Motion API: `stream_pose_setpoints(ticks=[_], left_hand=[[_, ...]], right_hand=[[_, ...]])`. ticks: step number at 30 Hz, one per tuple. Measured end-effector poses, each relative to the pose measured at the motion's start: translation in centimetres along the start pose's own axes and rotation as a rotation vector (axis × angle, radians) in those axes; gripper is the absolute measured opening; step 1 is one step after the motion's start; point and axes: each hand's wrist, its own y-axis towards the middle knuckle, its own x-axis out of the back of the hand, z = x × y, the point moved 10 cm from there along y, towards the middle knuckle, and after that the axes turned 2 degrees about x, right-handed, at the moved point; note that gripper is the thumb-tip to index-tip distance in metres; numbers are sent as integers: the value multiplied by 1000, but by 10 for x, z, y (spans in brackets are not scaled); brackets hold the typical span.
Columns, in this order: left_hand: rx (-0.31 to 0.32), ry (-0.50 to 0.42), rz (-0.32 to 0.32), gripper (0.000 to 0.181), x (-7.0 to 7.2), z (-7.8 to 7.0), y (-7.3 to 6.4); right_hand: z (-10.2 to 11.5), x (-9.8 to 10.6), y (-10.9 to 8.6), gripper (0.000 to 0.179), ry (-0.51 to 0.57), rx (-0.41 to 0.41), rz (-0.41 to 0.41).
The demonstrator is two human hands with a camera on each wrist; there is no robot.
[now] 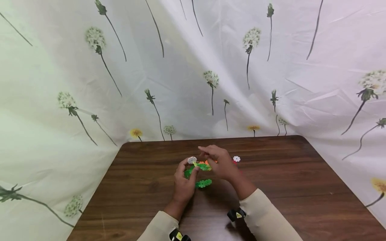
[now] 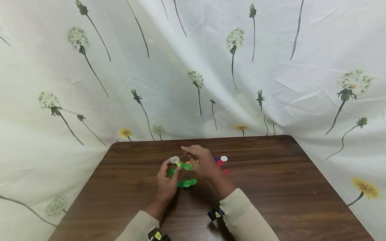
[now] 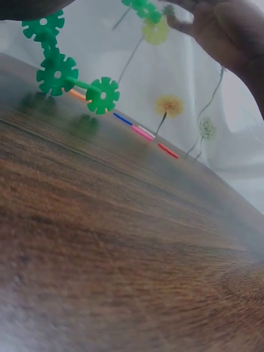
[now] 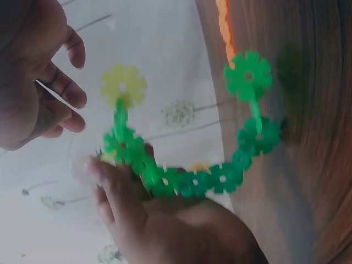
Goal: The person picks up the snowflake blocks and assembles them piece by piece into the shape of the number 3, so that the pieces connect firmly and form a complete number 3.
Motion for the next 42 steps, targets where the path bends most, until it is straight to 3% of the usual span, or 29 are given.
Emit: stream_pose_setpoints(ticks=[5, 9, 14, 23, 32, 42], left_hand=[[43, -58, 38, 49, -7, 3, 0], [58, -91, 48, 54, -10, 5, -1], [44, -75, 25, 55, -3, 4, -1], [28, -91, 58, 62, -1, 1, 0], [31, -93, 47, 63, 0, 6, 0], [36, -119, 53, 59, 2, 7, 3]], right_hand=[[-31, 18, -14, 56, 51, -197, -38], [-50, 27, -28, 51, 57, -283, -56], [-64, 35, -41, 43, 56, -323, -60], [-87, 65, -68, 34, -41, -397, -117], [-105, 72, -92, 28, -48, -454, -120], [-128, 66, -102, 24, -9, -514, -146]])
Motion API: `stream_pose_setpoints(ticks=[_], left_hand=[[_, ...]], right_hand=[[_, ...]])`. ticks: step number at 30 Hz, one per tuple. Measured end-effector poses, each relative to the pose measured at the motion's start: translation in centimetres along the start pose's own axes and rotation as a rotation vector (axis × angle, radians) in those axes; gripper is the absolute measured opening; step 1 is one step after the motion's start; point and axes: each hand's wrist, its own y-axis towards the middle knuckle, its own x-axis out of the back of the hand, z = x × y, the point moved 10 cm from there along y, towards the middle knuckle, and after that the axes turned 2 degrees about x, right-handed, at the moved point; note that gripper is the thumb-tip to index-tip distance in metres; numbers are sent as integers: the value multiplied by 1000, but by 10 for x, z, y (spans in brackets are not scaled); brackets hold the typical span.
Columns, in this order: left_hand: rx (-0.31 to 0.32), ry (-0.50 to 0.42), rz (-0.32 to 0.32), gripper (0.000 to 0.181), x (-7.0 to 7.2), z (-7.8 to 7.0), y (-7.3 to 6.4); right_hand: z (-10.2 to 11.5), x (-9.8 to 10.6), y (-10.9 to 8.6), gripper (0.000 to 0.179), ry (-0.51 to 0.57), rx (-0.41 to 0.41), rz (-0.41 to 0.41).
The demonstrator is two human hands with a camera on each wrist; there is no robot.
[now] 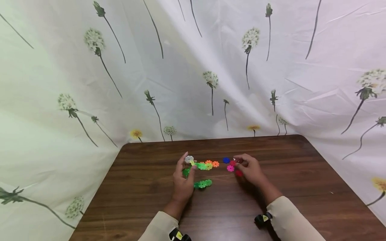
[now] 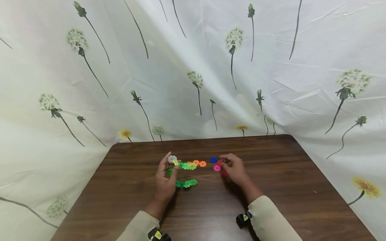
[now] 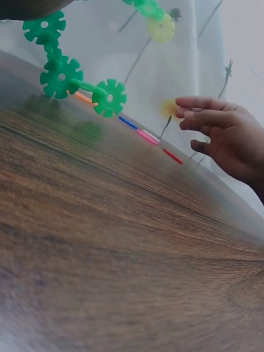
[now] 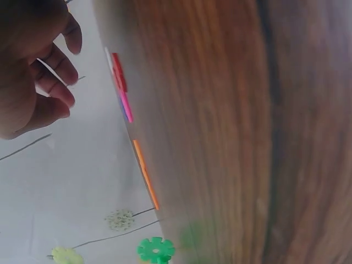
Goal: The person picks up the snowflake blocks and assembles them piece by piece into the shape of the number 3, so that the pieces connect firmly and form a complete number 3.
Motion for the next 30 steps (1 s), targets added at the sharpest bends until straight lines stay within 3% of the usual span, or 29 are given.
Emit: stream_pose_setpoints(ticks=[7, 14, 21, 30], left_hand=[[17, 10, 10, 59, 1, 1, 0], [28, 46, 0, 60, 2, 2, -2], [16, 44, -7, 59, -1, 1, -2], [69, 51, 22, 59, 0, 2, -3]], right_hand=[[-11, -12, 6, 19, -148, 35, 26], [-22, -25, 5, 20, -252, -48, 116], [-26, -30, 1, 22, -369, -20, 145], [-25, -37, -3, 23, -430, -20, 198]])
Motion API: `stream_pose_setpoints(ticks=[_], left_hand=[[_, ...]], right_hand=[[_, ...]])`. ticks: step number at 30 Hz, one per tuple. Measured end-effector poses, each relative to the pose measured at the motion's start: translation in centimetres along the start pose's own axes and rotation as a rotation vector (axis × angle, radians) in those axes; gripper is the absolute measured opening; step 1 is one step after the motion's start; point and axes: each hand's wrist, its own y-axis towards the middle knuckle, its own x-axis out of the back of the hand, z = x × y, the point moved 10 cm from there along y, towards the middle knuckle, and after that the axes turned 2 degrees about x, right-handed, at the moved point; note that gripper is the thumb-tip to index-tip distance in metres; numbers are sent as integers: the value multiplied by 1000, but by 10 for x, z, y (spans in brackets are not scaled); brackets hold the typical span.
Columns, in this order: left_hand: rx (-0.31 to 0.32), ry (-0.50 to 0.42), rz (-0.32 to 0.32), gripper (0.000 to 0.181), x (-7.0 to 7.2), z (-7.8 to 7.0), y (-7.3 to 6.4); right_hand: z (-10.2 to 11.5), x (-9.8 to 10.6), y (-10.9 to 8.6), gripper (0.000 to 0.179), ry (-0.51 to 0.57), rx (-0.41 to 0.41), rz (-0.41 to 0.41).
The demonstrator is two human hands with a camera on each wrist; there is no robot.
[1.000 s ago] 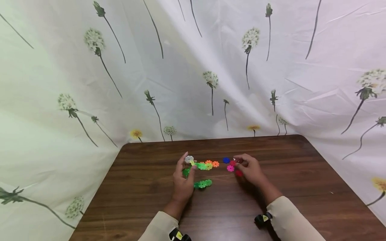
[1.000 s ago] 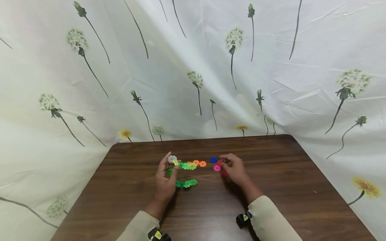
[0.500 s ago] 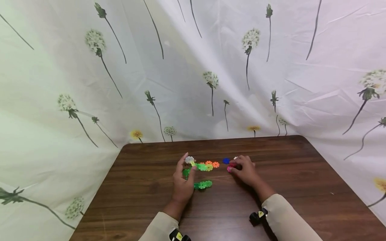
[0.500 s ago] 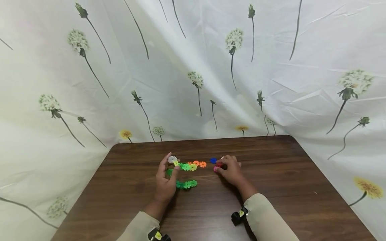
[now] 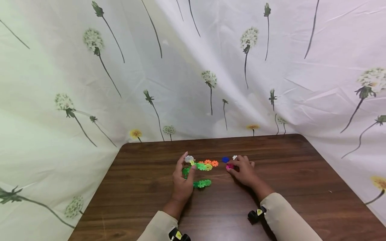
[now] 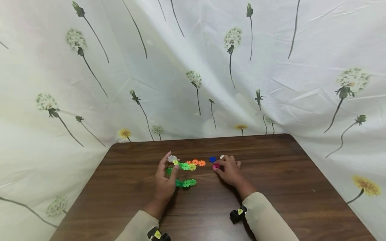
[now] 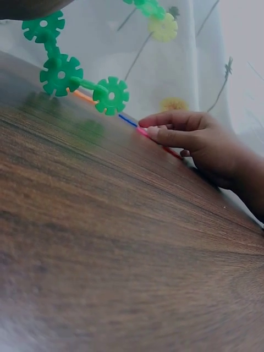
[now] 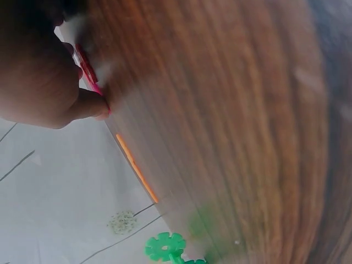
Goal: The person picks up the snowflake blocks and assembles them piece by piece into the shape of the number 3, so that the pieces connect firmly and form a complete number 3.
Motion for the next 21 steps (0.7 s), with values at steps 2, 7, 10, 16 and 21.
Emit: stream_pose_setpoints(ticks=[2, 7, 10, 16, 21], left_hand=[[4, 1, 2, 59, 0, 0, 0], [-2, 0, 2, 60, 1, -1, 0], [-2, -4, 6, 60, 1, 0, 0], [7, -15, 13, 60, 1, 0, 0], [-1, -11, 3, 61, 2, 1, 0]], right_hand=[[1, -1, 0, 23, -9, 2, 8], [0, -1, 0, 19, -5, -3, 8], [-1, -1, 0, 17, 23, -8, 5], [1, 2, 1, 16, 70, 13, -30], [8, 6, 0, 16, 92, 74, -90]])
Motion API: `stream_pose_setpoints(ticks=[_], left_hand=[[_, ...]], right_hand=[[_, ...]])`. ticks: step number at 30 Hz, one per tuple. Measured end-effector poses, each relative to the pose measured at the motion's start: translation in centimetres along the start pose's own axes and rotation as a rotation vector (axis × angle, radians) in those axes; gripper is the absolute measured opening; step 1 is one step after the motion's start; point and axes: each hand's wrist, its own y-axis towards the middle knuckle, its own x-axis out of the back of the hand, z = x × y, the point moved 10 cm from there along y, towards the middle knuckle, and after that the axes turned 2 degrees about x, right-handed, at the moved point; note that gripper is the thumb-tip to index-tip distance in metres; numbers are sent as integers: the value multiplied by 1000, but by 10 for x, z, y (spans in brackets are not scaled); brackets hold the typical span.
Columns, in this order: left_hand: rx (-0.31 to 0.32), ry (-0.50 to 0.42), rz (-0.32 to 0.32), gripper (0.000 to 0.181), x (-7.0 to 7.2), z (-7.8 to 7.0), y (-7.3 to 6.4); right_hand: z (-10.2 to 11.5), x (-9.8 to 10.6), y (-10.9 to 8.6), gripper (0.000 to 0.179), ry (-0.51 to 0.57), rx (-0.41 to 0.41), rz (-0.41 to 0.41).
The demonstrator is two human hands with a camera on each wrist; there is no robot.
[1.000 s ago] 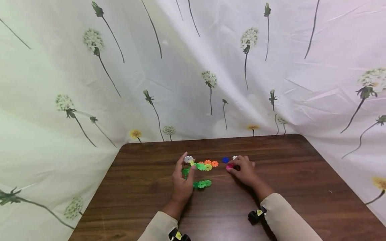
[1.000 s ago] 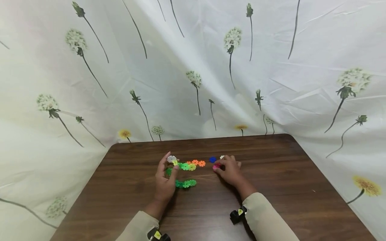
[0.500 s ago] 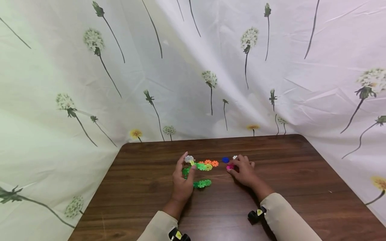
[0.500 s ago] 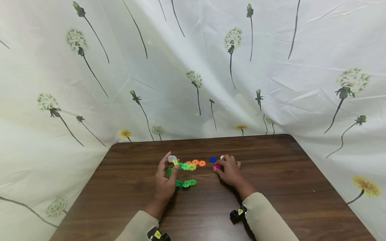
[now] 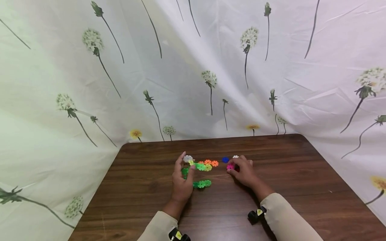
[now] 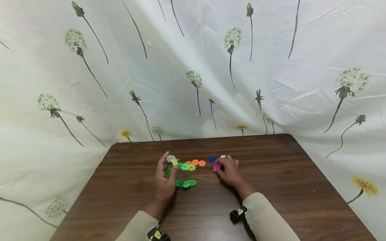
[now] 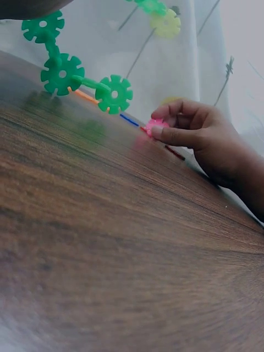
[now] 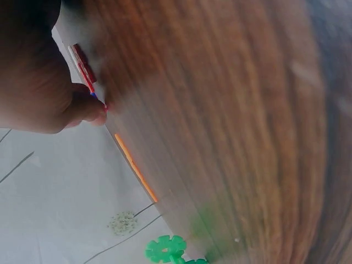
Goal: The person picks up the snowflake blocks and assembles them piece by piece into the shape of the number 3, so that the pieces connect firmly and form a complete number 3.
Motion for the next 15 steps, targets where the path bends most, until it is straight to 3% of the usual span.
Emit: stream_pose_setpoints(ticks=[8, 15], left_hand=[[11, 15, -5, 60, 1, 1, 0], [35, 36, -9, 63, 0, 3, -1]], right_hand=[[9, 7, -1, 23, 26, 75, -68], [15, 11, -2, 28, 74, 69, -87]])
